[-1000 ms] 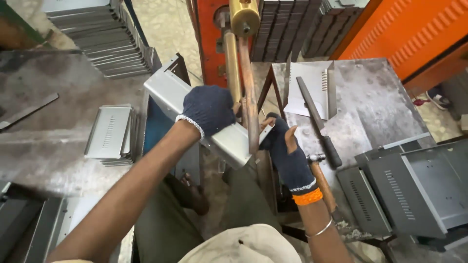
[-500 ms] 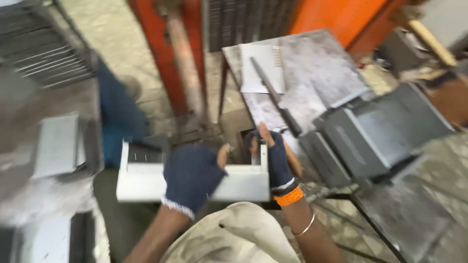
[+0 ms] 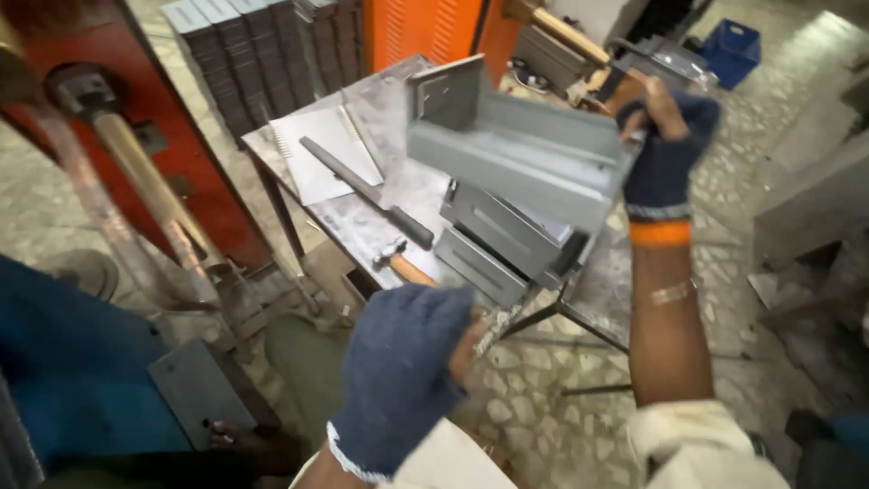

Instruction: Spot welding and manual finishing of metal enclosure chassis in a manufacturing facility.

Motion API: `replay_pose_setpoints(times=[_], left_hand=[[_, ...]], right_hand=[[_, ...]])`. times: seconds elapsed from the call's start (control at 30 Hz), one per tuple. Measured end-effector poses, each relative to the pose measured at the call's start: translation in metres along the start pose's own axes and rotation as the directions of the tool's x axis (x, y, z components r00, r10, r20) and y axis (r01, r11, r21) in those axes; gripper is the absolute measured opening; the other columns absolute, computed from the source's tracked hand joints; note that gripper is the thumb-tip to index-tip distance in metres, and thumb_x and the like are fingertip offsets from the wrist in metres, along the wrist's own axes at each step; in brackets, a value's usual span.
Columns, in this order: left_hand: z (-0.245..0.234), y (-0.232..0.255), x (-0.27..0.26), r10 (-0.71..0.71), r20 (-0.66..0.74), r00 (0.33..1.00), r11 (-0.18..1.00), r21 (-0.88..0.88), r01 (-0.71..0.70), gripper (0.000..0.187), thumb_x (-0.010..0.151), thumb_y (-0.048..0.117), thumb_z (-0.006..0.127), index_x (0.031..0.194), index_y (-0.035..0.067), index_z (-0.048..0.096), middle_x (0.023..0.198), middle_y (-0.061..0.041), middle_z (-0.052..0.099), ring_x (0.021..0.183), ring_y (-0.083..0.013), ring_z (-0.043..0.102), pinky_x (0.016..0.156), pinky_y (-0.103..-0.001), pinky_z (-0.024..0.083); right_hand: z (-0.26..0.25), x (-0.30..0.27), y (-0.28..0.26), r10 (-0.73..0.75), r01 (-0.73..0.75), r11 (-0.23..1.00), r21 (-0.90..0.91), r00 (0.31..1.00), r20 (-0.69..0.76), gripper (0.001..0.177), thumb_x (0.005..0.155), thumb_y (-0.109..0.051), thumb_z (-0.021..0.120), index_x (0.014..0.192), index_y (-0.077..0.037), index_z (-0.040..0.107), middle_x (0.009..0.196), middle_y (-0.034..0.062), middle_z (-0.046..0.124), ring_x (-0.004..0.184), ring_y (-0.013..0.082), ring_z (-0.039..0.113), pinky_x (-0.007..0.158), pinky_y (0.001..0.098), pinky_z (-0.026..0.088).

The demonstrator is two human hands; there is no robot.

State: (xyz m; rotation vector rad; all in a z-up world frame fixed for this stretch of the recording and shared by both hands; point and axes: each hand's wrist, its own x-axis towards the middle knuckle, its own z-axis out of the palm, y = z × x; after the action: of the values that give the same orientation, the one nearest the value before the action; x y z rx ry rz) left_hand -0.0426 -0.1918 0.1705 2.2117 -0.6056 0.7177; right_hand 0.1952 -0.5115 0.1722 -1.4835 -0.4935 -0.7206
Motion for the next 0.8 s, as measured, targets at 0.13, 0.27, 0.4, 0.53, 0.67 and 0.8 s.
replay_pose_setpoints(times=[0.13, 0.27, 0.4, 0.53, 0.67, 0.8], left_hand=[[0.016, -0.022, -0.009, -0.044, 0.013, 0.999, 0.997, 0.067, 0.043, 0.016, 0.085, 0.021, 0.075, 0.098, 0.012, 0.069, 0.076, 0.0, 0.066, 0.07, -0.0189, 0.061, 0.073, -0.036, 0.048], [0.032, -0.041, -0.01, -0.179, 0.076, 0.981, 0.984, 0.015, 0.179, 0.016, 0.082, 0.028, 0.078, 0.088, 0.014, 0.074, 0.066, 0.001, 0.068, 0.058, -0.0174, 0.06, 0.063, -0.033, 0.049], [0.049, -0.043, -0.01, -0.146, 0.153, 0.978, 0.987, -0.038, 0.153, 0.026, 0.081, 0.028, 0.076, 0.1, 0.01, 0.076, 0.069, -0.002, 0.07, 0.059, -0.0204, 0.063, 0.063, -0.034, 0.051], [0.043, -0.036, -0.011, -0.213, 0.186, 0.959, 0.967, -0.104, 0.234, 0.013, 0.08, 0.024, 0.075, 0.078, 0.011, 0.072, 0.064, -0.002, 0.069, 0.054, -0.0211, 0.06, 0.058, -0.034, 0.05], [0.053, -0.048, -0.027, -0.276, 0.186, 0.943, 0.941, -0.146, 0.304, 0.014, 0.08, 0.026, 0.076, 0.082, 0.012, 0.074, 0.063, -0.002, 0.068, 0.052, -0.0213, 0.059, 0.053, -0.034, 0.048], [0.056, -0.056, -0.035, -0.31, 0.21, 0.927, 0.924, -0.163, 0.346, 0.015, 0.077, 0.026, 0.076, 0.083, 0.012, 0.078, 0.071, -0.002, 0.074, 0.054, -0.0217, 0.064, 0.055, -0.033, 0.051]], right_hand=[[-0.051, -0.02, 0.076, 0.147, -0.118, 0.976, 0.183, 0.977, -0.153, 0.037, 0.1, -0.009, 0.074, 0.068, -0.013, 0.056, 0.055, 0.0005, 0.052, 0.041, 0.013, 0.045, 0.045, 0.0249, 0.037], [-0.063, -0.061, 0.073, 0.229, -0.228, 0.925, -0.305, 0.973, -0.031, 0.037, 0.1, -0.015, 0.073, 0.065, -0.009, 0.061, 0.055, -0.0008, 0.054, 0.044, 0.0094, 0.045, 0.048, 0.021, 0.039], [-0.069, -0.071, 0.065, -0.041, 0.016, 0.881, -0.474, 0.998, -0.041, 0.01, 0.1, -0.003, 0.062, 0.093, -0.004, 0.07, 0.094, 0.0032, 0.066, 0.086, 0.0152, 0.055, 0.085, 0.0285, 0.045], [-0.143, -0.16, 0.187, 0.066, -0.118, 0.992, -0.051, 0.808, -0.585, 0.009, 0.101, -0.005, 0.063, 0.094, -0.011, 0.061, 0.089, 0.0002, 0.065, 0.08, 0.0099, 0.061, 0.076, 0.0226, 0.053], [-0.132, -0.256, 0.268, 0.863, -0.573, 0.492, 0.656, 0.42, -0.281, 0.024, 0.104, -0.039, 0.047, 0.095, -0.019, 0.056, 0.087, 0.0019, 0.053, 0.075, 0.0216, 0.049, 0.062, 0.0447, 0.043], [-0.064, -0.257, 0.253, 0.898, -0.555, 0.411, 0.723, 0.381, -0.219, 0.039, 0.099, -0.047, 0.047, 0.118, -0.015, 0.059, 0.119, 0.0098, 0.059, 0.103, 0.0313, 0.055, 0.085, 0.0584, 0.05]])
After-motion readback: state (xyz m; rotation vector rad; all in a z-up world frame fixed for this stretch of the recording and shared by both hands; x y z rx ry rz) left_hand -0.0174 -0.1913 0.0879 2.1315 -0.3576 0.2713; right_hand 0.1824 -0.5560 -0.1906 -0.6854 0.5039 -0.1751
